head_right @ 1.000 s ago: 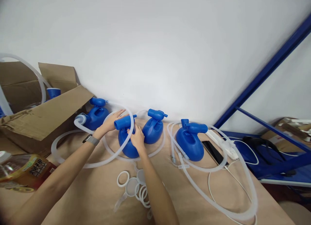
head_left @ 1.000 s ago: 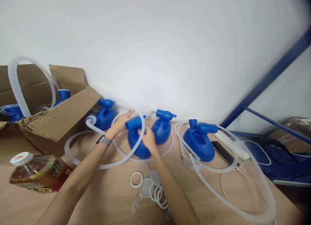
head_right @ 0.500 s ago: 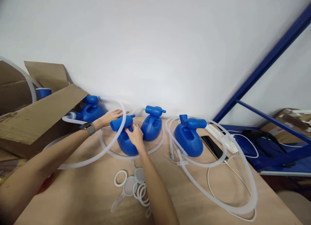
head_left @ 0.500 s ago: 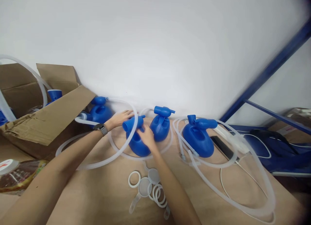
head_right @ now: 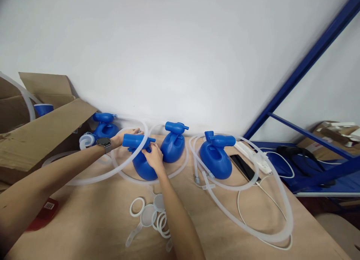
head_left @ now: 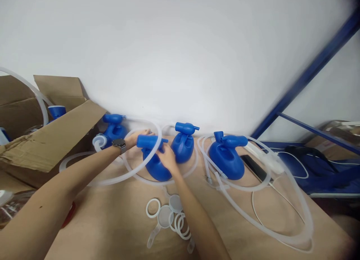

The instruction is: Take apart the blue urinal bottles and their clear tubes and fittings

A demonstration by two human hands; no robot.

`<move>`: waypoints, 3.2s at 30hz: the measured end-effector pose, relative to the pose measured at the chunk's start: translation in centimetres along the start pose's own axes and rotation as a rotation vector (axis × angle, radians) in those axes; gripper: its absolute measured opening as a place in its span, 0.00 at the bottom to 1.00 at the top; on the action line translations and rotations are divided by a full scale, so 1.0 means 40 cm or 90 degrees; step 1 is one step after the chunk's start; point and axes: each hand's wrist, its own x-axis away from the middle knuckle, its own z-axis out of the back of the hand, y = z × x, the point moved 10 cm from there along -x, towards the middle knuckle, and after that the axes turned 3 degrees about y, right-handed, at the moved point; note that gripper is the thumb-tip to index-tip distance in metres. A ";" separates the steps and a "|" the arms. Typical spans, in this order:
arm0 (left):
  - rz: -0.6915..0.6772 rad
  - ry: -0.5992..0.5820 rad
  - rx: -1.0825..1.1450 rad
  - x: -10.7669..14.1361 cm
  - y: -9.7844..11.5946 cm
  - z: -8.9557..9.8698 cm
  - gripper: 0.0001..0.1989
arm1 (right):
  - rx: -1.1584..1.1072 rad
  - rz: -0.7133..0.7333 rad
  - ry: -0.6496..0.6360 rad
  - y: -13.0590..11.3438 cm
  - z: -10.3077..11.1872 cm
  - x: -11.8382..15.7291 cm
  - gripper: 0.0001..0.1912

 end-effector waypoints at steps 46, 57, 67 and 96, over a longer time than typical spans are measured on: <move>0.236 0.133 0.276 0.081 -0.044 0.088 0.32 | -0.037 0.068 0.035 -0.034 0.008 -0.005 0.56; 0.298 0.102 0.125 0.068 -0.042 0.047 0.22 | -0.085 0.098 0.030 -0.030 0.014 0.000 0.52; 0.413 0.081 0.088 0.045 -0.060 0.028 0.20 | -0.061 0.088 0.024 -0.031 0.011 -0.005 0.52; 0.273 -0.115 0.339 0.059 -0.113 0.039 0.28 | -0.180 0.173 -0.038 -0.044 -0.001 0.003 0.52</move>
